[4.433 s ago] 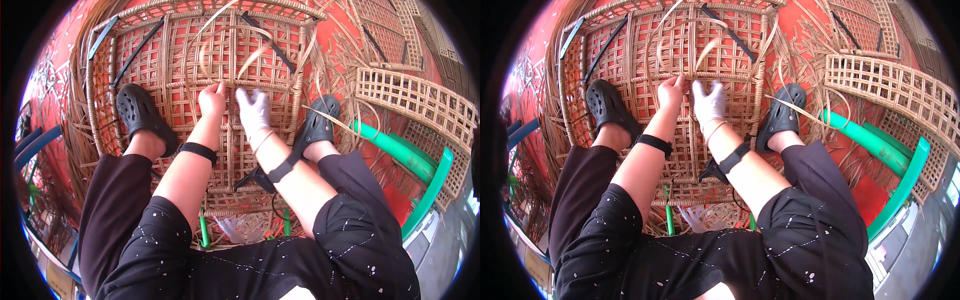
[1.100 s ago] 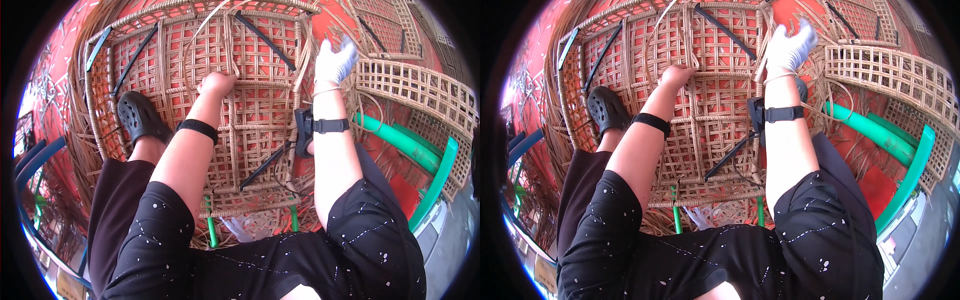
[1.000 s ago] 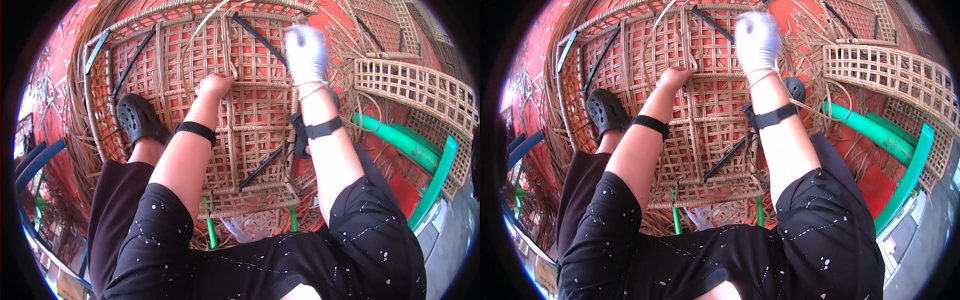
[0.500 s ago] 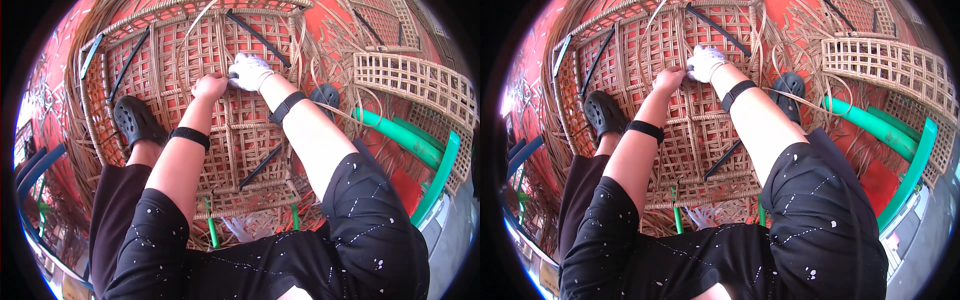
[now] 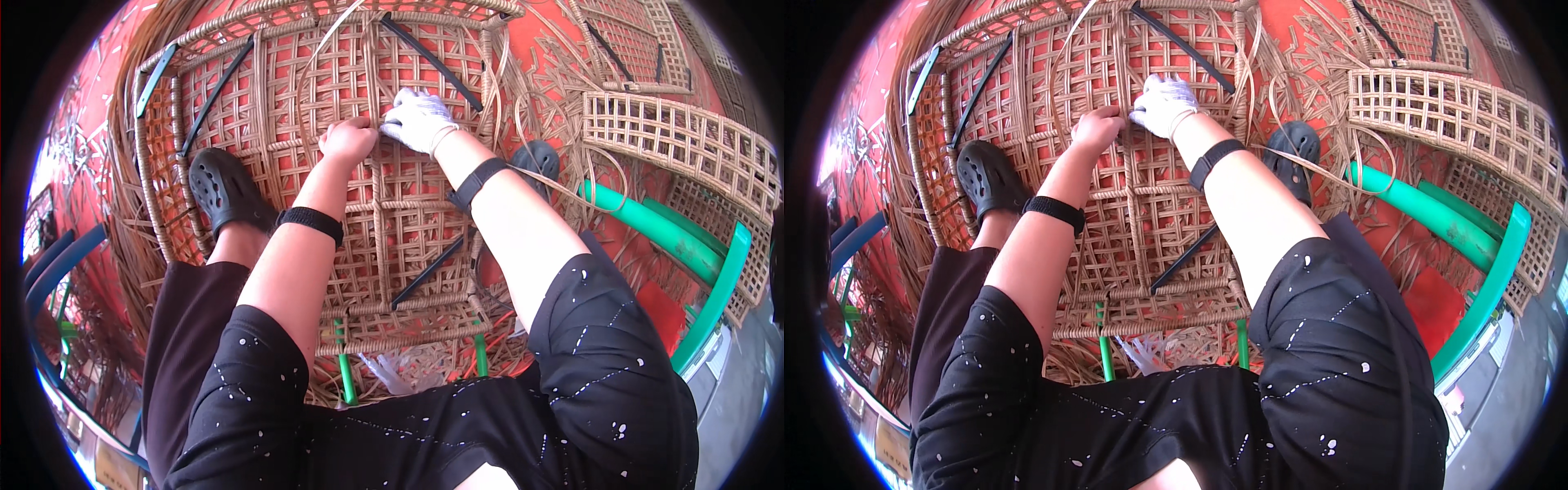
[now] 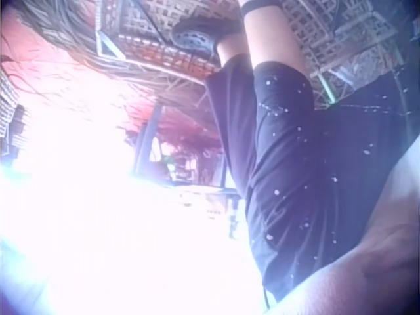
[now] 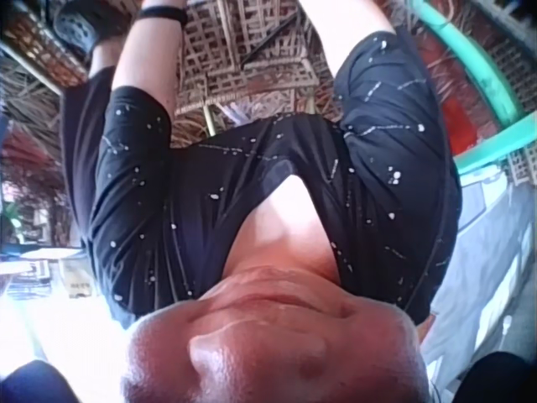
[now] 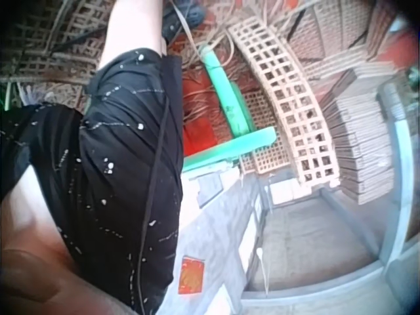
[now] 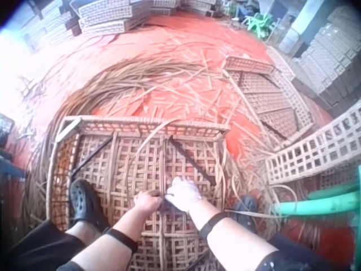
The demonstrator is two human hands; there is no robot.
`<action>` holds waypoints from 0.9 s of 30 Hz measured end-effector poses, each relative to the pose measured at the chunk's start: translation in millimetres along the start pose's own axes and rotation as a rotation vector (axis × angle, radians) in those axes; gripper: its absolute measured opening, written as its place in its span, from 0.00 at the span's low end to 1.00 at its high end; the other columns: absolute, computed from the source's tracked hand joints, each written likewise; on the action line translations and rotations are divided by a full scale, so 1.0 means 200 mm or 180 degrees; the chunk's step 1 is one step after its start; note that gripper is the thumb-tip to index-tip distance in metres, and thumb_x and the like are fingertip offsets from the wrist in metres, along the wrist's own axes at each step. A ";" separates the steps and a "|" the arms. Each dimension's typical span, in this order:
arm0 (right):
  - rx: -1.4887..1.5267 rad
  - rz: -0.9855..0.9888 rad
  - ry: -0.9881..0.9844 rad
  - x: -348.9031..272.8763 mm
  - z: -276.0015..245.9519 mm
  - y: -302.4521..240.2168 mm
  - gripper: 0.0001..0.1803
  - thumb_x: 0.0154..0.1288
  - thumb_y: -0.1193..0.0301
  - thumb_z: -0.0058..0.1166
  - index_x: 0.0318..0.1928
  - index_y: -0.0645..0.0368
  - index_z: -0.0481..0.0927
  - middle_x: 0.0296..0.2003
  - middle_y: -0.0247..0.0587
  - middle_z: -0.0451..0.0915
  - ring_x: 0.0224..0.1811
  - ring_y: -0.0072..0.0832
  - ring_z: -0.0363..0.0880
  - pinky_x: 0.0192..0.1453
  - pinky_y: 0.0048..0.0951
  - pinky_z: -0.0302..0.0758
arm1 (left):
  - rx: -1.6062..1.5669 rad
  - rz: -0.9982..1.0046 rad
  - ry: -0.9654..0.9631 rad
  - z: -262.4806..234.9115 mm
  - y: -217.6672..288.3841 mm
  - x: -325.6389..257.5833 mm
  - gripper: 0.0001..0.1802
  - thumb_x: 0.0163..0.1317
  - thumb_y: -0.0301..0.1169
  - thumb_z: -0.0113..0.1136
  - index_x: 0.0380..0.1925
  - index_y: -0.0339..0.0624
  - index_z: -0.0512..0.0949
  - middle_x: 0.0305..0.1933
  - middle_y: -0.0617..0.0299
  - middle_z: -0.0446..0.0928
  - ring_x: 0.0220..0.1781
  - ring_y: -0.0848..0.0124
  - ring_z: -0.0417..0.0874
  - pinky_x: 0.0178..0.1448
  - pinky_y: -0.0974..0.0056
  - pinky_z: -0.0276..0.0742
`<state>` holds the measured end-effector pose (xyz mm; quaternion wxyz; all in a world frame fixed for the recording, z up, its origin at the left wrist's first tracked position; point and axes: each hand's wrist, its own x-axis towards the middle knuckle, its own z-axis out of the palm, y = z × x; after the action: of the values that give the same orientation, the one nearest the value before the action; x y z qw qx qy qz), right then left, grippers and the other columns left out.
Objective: Weaving and securing bamboo or wicker strips onto the frame of a chair.
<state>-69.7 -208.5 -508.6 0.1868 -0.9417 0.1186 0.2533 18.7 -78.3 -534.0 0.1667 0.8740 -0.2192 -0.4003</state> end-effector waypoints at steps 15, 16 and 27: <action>-0.0455 0.0027 0.0413 0.03 -0.07 -0.02 0.11 0.56 0.62 0.48 0.36 0.47 0.82 0.42 0.36 0.75 0.50 0.34 0.71 0.51 0.43 0.66 | -0.0034 0.0197 -0.0062 0.02 -0.05 0.00 0.23 0.47 0.42 0.52 0.47 0.55 0.77 0.54 0.60 0.73 0.63 0.65 0.63 0.67 0.59 0.50; -0.0992 -0.0186 0.0327 0.05 -0.07 -0.01 0.12 0.57 0.64 0.46 0.37 0.49 0.82 0.41 0.37 0.76 0.48 0.35 0.72 0.50 0.42 0.67 | -0.0036 0.0188 -0.0079 0.02 -0.05 0.00 0.23 0.47 0.42 0.53 0.47 0.55 0.77 0.54 0.60 0.73 0.62 0.65 0.64 0.67 0.59 0.51; -0.0467 0.0018 0.0479 -0.01 -0.13 -0.11 0.13 0.60 0.62 0.40 0.38 0.50 0.77 0.29 0.38 0.81 0.34 0.36 0.80 0.41 0.41 0.71 | 0.0077 0.0676 0.0623 0.09 -0.12 -0.06 0.22 0.47 0.39 0.56 0.46 0.52 0.76 0.52 0.60 0.73 0.62 0.63 0.63 0.67 0.57 0.49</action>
<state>-53.4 -199.9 -480.4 0.1072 -0.9689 0.1161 0.1904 3.7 -54.3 -548.9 0.2182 0.8827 -0.2979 -0.2906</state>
